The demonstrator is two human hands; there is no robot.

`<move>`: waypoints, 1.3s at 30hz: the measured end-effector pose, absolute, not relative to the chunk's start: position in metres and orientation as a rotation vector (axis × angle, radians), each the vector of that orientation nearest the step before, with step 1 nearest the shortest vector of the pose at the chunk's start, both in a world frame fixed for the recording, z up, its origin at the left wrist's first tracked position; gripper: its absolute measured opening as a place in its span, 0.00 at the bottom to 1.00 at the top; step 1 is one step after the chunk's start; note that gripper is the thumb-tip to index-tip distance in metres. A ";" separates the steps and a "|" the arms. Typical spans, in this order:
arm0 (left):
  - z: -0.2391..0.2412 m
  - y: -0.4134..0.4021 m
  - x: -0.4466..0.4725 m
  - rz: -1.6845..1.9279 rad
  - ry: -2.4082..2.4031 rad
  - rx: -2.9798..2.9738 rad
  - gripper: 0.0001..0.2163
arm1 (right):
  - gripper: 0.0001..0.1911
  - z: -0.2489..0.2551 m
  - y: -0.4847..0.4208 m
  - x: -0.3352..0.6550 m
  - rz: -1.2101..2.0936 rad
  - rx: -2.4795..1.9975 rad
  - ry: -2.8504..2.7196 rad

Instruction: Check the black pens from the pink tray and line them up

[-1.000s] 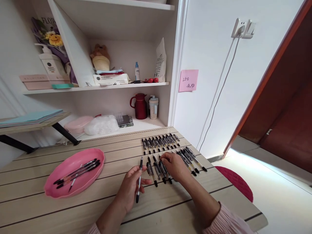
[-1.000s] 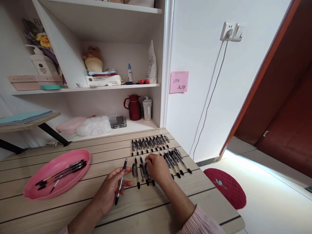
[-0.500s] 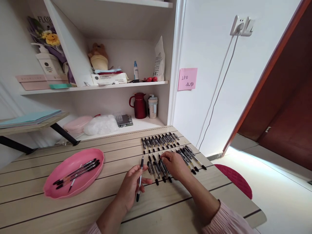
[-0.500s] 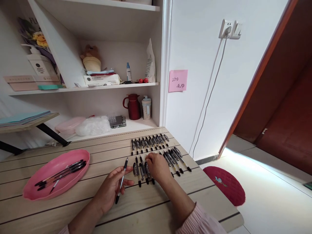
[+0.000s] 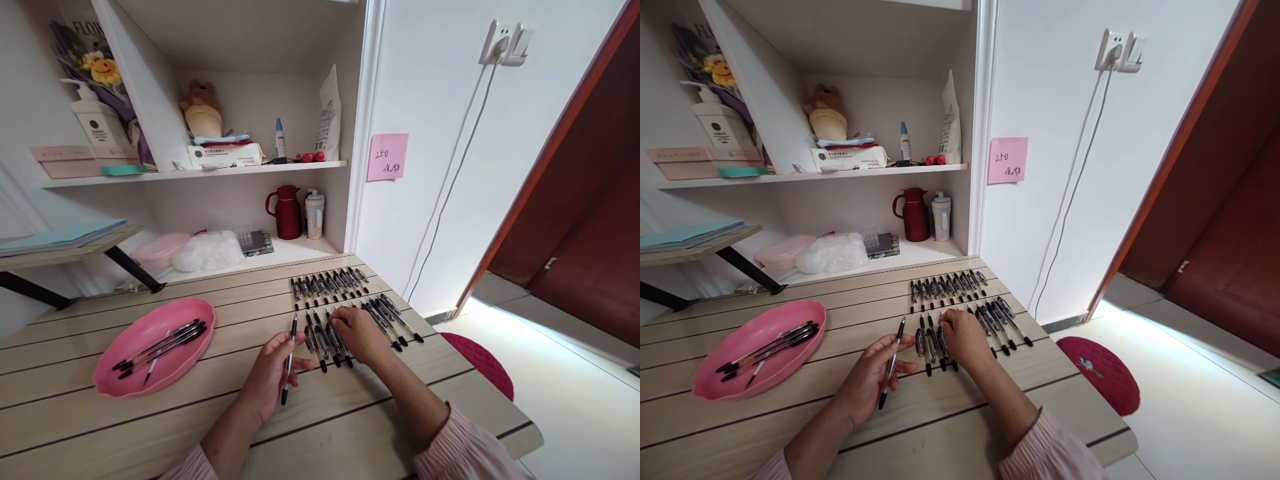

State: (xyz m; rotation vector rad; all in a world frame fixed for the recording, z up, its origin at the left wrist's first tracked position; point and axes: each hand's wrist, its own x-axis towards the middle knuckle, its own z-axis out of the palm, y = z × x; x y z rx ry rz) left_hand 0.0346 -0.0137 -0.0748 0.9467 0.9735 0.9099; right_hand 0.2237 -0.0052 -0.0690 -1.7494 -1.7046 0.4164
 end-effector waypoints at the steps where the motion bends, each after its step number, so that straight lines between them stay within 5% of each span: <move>1: -0.075 -0.014 0.035 0.909 0.973 0.945 0.17 | 0.12 -0.069 -0.006 0.223 0.417 -1.749 -1.706; 12: -0.071 -0.017 0.034 0.931 0.988 0.990 0.16 | 0.10 -0.072 -0.007 0.219 0.440 -1.674 -1.678; 21: -0.073 -0.028 0.044 0.938 0.916 1.115 0.10 | 0.18 -0.073 -0.011 0.186 1.156 -1.124 -1.305; 39: -0.072 -0.033 0.047 0.871 1.014 1.234 0.12 | 0.18 -0.068 -0.016 0.184 1.243 -0.976 -1.138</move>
